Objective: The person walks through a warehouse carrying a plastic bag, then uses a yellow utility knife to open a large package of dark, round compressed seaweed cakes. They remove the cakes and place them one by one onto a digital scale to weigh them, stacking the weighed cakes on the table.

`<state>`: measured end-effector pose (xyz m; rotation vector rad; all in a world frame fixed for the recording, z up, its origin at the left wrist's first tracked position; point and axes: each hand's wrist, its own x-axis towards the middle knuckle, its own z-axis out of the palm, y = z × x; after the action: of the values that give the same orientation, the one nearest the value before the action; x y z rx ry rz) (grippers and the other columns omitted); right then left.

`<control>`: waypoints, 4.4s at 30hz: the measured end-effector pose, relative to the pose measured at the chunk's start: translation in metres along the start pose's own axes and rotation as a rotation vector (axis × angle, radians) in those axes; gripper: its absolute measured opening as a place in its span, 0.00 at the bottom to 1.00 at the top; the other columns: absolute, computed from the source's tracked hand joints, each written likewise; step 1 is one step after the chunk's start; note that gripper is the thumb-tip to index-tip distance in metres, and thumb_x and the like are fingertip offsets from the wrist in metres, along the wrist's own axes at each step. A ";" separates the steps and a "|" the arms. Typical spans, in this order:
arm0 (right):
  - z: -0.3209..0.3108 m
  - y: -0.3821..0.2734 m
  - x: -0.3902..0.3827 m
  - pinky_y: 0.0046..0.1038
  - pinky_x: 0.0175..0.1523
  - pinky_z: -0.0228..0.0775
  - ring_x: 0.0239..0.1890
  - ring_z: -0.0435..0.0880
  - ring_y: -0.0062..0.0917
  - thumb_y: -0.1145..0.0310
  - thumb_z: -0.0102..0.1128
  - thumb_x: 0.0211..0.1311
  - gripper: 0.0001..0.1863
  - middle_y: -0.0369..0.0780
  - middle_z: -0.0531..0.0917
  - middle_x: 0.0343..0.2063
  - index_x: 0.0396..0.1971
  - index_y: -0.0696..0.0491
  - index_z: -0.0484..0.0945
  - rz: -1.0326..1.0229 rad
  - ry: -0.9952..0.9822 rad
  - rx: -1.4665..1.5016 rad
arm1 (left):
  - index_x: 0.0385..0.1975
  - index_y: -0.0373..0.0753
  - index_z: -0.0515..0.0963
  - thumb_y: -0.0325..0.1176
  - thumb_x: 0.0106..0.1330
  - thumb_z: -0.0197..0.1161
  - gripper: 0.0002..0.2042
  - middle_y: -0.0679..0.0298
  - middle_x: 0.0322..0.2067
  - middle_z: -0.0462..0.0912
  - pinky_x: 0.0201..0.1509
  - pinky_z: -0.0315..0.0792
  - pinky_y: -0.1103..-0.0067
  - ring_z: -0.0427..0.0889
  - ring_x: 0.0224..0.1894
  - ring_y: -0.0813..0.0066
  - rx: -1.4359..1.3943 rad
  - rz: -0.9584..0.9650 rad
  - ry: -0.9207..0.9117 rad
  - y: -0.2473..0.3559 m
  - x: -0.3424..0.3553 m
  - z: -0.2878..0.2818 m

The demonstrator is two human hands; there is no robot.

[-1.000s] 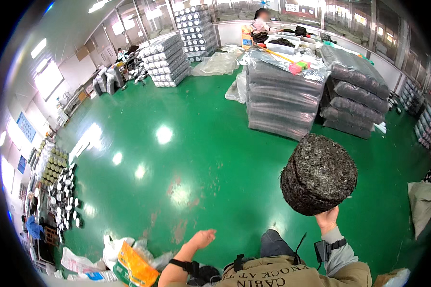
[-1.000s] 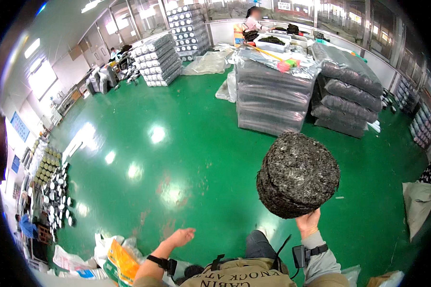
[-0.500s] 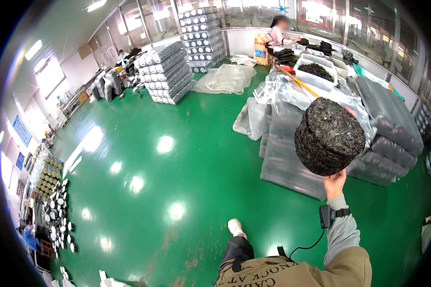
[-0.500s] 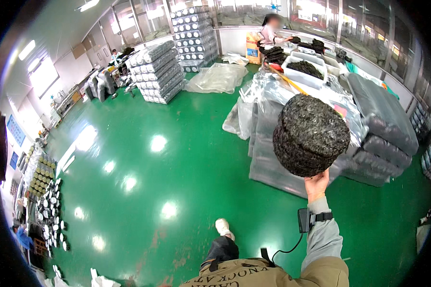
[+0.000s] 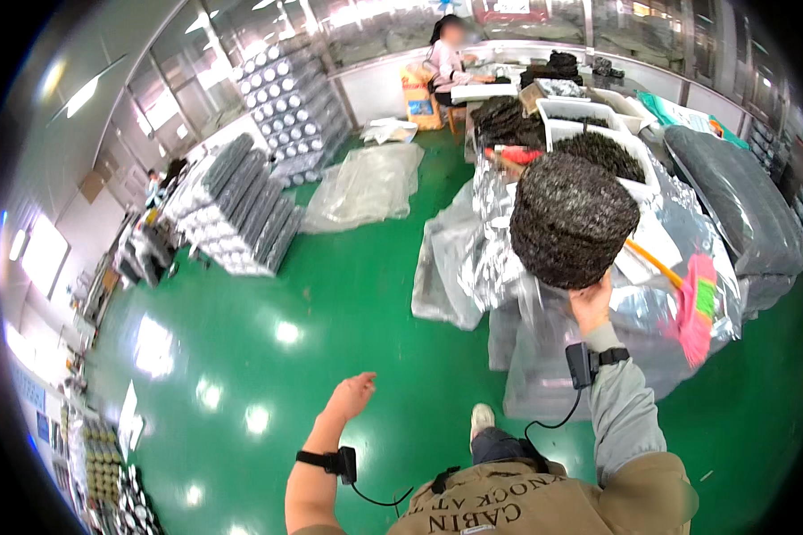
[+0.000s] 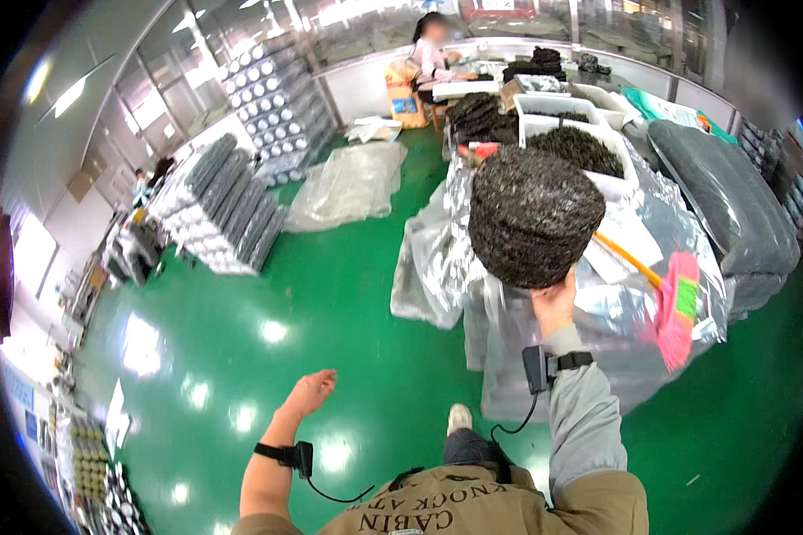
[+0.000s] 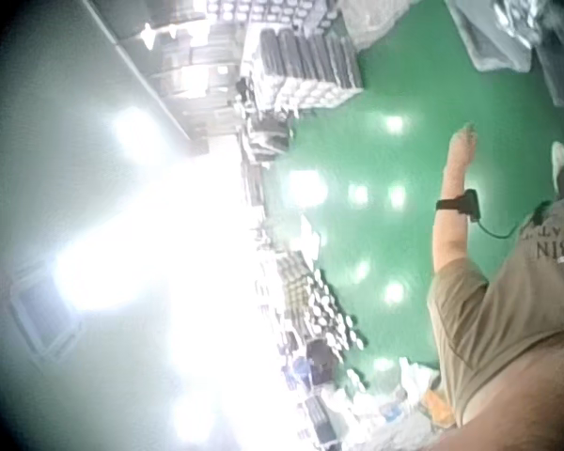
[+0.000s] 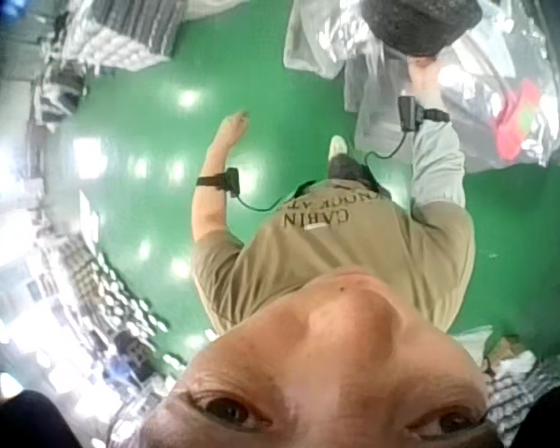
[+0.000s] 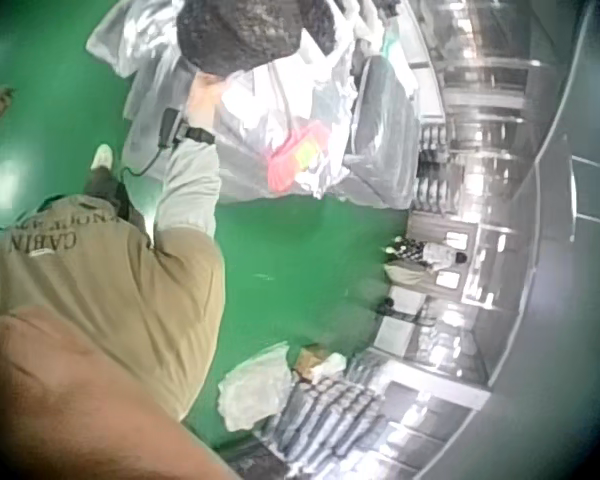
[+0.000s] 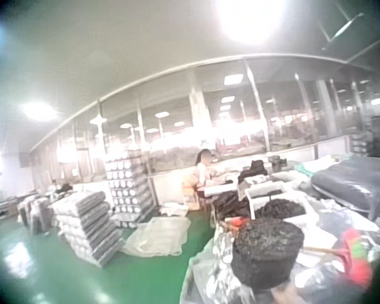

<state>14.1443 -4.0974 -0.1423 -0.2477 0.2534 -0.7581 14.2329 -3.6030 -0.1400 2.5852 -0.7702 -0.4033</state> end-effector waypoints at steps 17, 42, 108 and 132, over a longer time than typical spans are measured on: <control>-0.007 0.099 0.162 0.32 0.49 0.65 0.44 0.73 0.28 0.53 0.37 0.62 0.21 0.37 0.76 0.42 0.44 0.53 0.70 -0.139 0.439 -0.305 | 0.48 0.37 0.66 0.31 0.55 0.53 0.19 0.50 0.38 0.76 0.44 0.70 0.69 0.75 0.41 0.55 -0.157 0.430 -0.519 -0.055 0.452 0.030; -0.055 0.113 -0.512 0.25 0.38 0.73 0.31 0.79 0.25 0.62 0.41 0.63 0.19 0.44 0.79 0.30 0.26 0.63 0.76 -0.933 1.151 -0.316 | 0.47 0.44 0.67 0.30 0.58 0.50 0.15 0.60 0.24 0.79 0.29 0.71 0.78 0.78 0.22 0.71 0.641 1.946 -1.534 0.315 0.058 0.180; -0.668 -0.827 -2.474 0.24 0.39 0.72 0.31 0.79 0.23 0.69 0.48 0.57 0.10 0.41 0.79 0.28 0.30 0.61 0.73 -1.371 1.913 0.368 | 0.43 0.34 0.68 0.31 0.53 0.58 0.17 0.55 0.41 0.72 0.41 0.70 0.74 0.75 0.36 0.62 -0.263 2.631 -1.855 1.091 -2.513 1.006; -0.742 -0.820 -2.997 0.22 0.35 0.72 0.27 0.78 0.21 0.65 0.46 0.60 0.12 0.40 0.79 0.26 0.29 0.59 0.73 -1.392 1.841 0.725 | 0.30 0.28 0.72 0.36 0.46 0.61 0.17 0.46 0.34 0.73 0.39 0.70 0.69 0.75 0.35 0.56 0.257 2.510 -0.813 1.065 -3.010 1.106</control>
<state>11.2903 -2.6626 -0.1771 1.2308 1.5817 -2.2313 10.9033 -3.0262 -0.1484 -0.1629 -3.0958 -0.3000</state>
